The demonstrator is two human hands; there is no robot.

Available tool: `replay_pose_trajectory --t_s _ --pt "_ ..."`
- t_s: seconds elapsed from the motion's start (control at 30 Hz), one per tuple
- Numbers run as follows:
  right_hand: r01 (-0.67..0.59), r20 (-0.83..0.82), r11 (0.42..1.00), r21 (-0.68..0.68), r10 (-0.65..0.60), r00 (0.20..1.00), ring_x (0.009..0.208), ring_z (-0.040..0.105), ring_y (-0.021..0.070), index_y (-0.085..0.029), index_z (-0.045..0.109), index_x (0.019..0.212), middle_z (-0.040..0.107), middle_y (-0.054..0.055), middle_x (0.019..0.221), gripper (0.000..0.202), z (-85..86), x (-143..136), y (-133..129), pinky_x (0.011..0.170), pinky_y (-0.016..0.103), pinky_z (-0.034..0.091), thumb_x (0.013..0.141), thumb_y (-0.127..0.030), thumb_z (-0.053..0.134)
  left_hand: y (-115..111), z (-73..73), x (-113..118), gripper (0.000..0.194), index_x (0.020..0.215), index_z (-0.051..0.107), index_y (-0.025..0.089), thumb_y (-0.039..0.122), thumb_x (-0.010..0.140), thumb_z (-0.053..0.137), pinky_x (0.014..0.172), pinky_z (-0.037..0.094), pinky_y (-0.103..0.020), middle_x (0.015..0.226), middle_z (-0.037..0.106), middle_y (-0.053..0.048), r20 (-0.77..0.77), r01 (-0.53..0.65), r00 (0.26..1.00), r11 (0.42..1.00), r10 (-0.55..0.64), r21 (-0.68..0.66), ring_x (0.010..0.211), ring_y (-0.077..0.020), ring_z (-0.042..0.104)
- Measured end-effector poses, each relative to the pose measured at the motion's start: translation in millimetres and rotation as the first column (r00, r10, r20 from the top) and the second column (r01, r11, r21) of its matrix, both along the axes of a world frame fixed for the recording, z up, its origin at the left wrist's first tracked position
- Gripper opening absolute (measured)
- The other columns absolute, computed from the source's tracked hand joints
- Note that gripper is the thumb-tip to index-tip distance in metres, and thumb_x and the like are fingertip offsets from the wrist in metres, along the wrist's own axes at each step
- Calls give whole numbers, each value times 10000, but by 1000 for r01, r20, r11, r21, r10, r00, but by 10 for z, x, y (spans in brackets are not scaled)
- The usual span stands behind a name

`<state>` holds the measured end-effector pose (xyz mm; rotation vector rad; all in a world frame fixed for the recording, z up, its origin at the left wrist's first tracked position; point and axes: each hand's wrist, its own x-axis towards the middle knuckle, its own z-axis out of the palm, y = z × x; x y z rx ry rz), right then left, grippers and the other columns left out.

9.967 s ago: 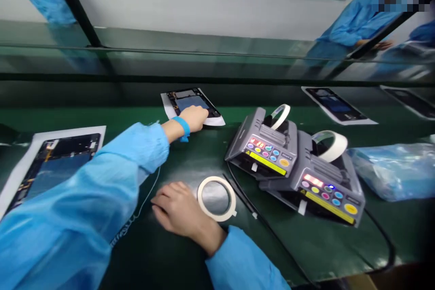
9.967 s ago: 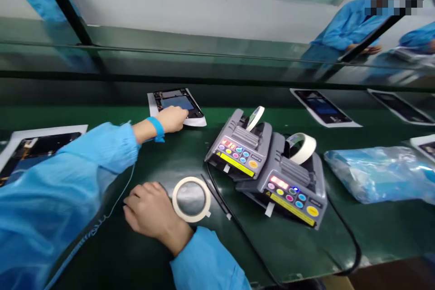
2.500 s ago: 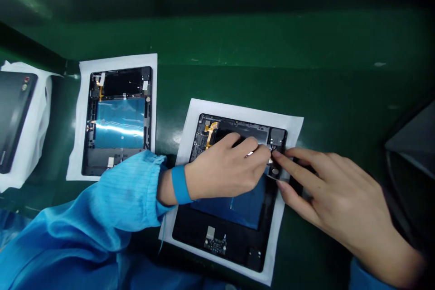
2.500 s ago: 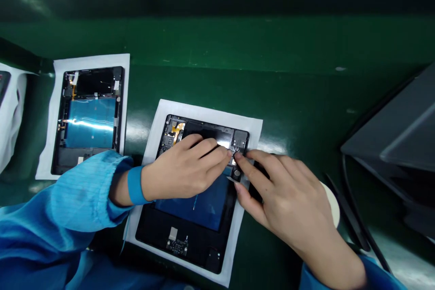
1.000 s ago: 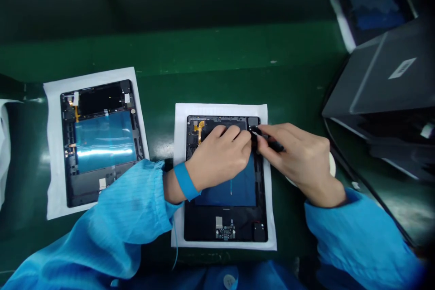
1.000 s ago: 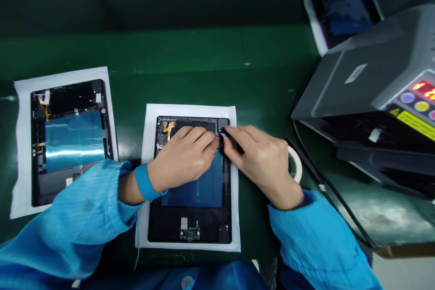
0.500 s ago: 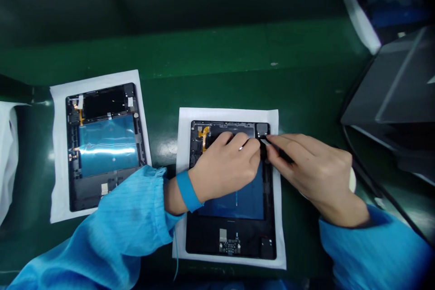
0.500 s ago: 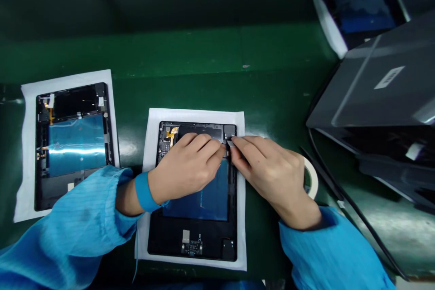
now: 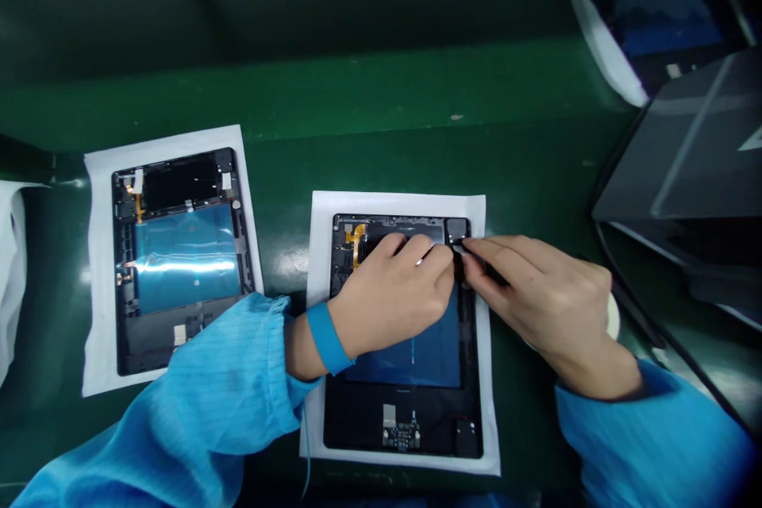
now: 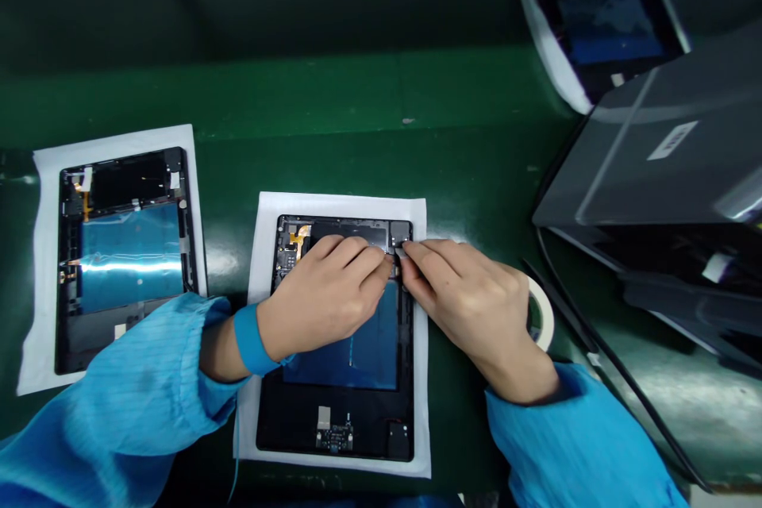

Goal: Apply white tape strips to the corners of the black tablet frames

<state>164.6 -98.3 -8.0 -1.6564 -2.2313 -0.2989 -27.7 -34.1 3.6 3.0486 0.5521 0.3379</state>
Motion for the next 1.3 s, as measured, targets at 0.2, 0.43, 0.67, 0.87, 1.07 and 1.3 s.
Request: replay_pose_trajectory --t_s 0.2,0.43,0.67,0.87,1.07,1.3 --pt "8 -2 1000 -14 -8 1000 763 680 149 -174 682 988 748 24 915 117 6 -18 8 607 274 455 881 -211 651 2 0 -9 263 1095 641 82 162 989 414 756 402 -356 954 608 -97 -23 1 1000 1000 -1 8 927 -228 554" --pt "-5 -46 1000 -26 4 999 776 665 148 -165 677 954 725 31 905 89 22 -37 22 591 273 450 873 -198 662 -2 7 -19 259 1087 641 88 169 989 415 753 398 -354 951 603 -97 -30 -1 1000 1000 1 2 910 -223 546" --pt "-59 -84 998 -34 56 995 738 637 138 -148 686 912 690 31 865 52 23 -44 35 569 271 431 873 -161 655 -17 1 -28 255 1088 641 71 169 977 434 733 395 -365 942 593 -90 -4 1 1000 1000 -1 -6 892 -222 537" --pt "-89 -7 991 -101 89 996 650 579 133 -131 699 927 669 25 789 129 87 -52 3 574 297 396 926 -193 587 -12 4 -18 250 1076 638 66 172 986 429 732 398 -371 918 592 -77 1 -10 1000 1000 10 -12 888 -226 545" --pt "-23 161 996 -82 36 986 633 534 166 -52 680 1094 607 34 725 254 99 -215 -70 604 333 364 916 -168 541 25 45 -18 249 1121 618 78 222 980 471 790 424 -377 990 610 -100 -84 13 996 1000 -14 -8 966 -247 556" --pt "58 19 998 29 -59 998 838 592 190 -150 634 1185 686 56 937 307 258 37 -491 811 341 449 908 -278 594 139 106 -2 272 1136 639 77 221 957 493 766 463 -405 1040 635 -128 -54 16 998 999 -14 40 950 -283 562"
